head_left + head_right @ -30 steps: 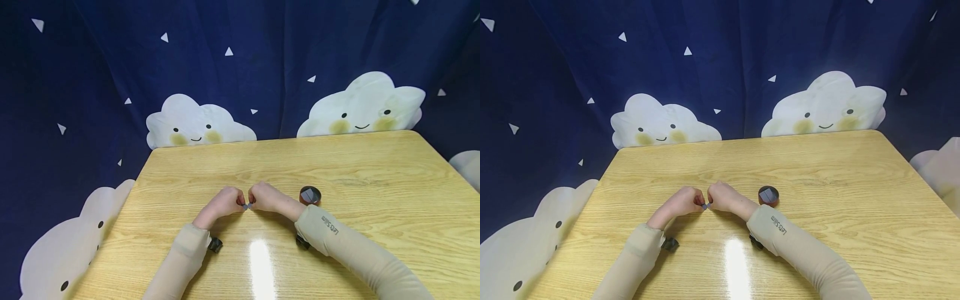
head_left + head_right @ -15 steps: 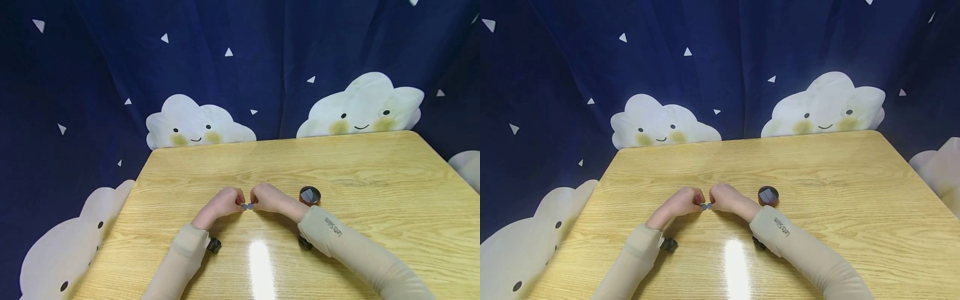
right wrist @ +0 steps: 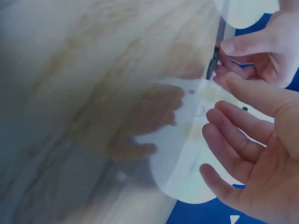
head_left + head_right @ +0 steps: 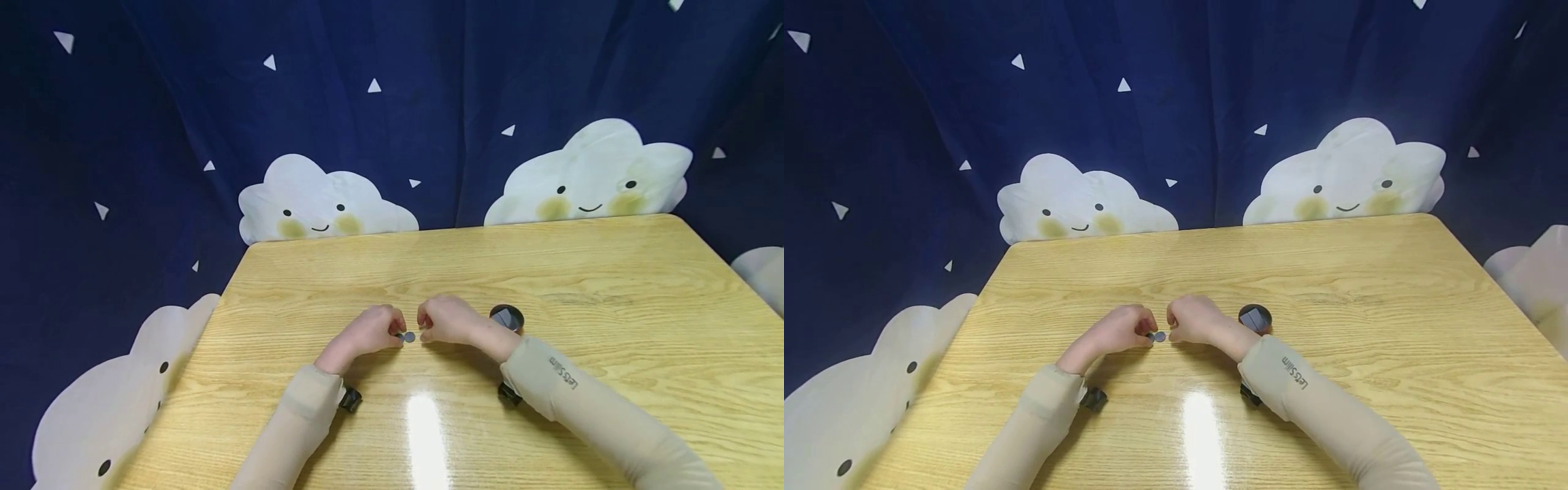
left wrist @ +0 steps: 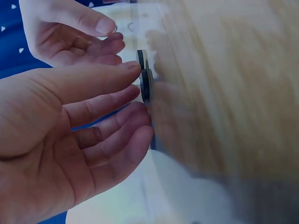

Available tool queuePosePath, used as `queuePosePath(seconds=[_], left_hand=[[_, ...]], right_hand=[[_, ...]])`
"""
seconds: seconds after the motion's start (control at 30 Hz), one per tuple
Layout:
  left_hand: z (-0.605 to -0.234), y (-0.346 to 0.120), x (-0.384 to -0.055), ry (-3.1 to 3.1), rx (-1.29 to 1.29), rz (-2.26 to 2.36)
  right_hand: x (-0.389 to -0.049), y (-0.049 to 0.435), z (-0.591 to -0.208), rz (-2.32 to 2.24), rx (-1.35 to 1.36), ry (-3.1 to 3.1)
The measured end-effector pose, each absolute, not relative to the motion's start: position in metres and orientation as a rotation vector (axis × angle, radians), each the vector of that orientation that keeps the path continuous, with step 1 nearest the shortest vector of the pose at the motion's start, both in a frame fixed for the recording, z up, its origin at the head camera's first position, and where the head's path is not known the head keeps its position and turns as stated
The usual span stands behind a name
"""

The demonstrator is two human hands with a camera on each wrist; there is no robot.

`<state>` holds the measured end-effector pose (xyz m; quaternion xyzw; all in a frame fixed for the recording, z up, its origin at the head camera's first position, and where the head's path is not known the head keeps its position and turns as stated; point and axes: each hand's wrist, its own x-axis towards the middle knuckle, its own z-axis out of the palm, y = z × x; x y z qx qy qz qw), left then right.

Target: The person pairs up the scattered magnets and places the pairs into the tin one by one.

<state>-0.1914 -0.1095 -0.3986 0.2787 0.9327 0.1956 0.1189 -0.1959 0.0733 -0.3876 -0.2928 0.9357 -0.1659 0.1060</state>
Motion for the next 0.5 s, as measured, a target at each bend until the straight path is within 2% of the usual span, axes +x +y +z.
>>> queuePosePath(seconds=[0.5], left_hand=[[-0.396,-0.099,-0.187,2.717,0.979,0.402]], right_hand=[[-0.200,0.100,-0.378,-0.503,-0.820,2.794]])
